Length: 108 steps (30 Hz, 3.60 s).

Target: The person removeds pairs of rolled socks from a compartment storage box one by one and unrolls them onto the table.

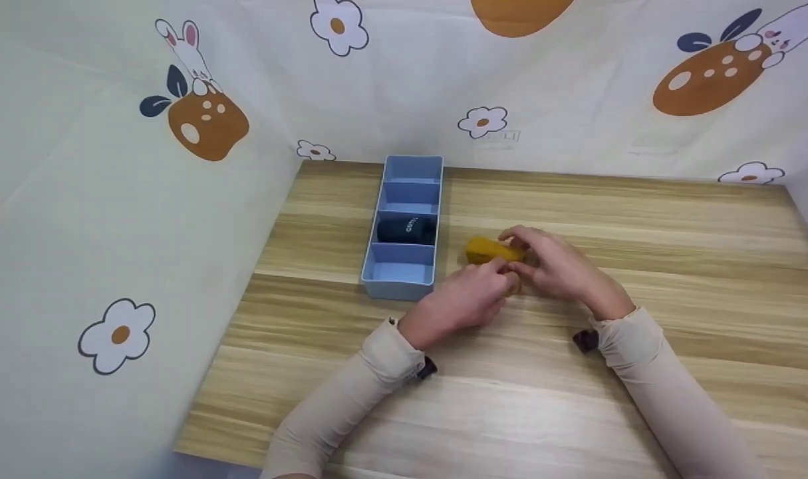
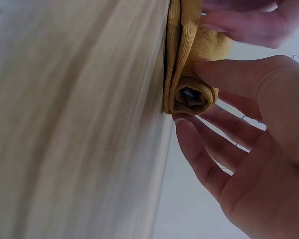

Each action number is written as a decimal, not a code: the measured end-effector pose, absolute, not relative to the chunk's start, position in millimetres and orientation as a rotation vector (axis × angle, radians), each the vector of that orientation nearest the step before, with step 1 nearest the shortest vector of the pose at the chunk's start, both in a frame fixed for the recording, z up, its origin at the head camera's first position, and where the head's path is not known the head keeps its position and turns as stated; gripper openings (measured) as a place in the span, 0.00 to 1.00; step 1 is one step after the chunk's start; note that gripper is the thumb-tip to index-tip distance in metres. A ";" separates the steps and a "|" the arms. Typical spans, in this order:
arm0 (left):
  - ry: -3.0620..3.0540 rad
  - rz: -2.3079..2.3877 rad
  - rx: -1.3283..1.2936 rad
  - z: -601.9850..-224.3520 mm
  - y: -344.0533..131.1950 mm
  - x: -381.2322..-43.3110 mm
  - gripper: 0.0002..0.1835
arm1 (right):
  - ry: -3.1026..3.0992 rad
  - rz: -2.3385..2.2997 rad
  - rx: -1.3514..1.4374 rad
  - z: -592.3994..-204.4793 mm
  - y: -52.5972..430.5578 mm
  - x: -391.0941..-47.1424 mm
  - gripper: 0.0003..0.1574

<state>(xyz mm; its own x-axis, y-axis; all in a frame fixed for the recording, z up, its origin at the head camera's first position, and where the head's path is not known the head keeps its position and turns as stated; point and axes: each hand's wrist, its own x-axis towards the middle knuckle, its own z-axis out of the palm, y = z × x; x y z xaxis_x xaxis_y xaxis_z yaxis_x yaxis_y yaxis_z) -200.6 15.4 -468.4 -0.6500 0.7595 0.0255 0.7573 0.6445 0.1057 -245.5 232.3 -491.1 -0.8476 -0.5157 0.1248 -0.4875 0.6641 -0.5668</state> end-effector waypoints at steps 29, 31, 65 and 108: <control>2.883 -0.065 1.355 -471.6 12.0 -199.0 0.08 | 2.920 -0.902 -0.748 -490.1 219.4 -252.9 0.21; 2.871 -0.051 1.353 -472.0 12.2 -199.0 0.08 | 2.928 -0.915 -0.735 -490.4 219.4 -253.2 0.20; 2.740 0.127 1.260 -464.3 11.7 -194.8 0.10 | 2.865 -0.979 -0.649 -491.8 212.2 -275.6 0.21; 2.607 0.121 1.374 -458.9 10.9 -181.0 0.11 | 2.947 -0.875 -0.666 -492.4 209.4 -286.7 0.21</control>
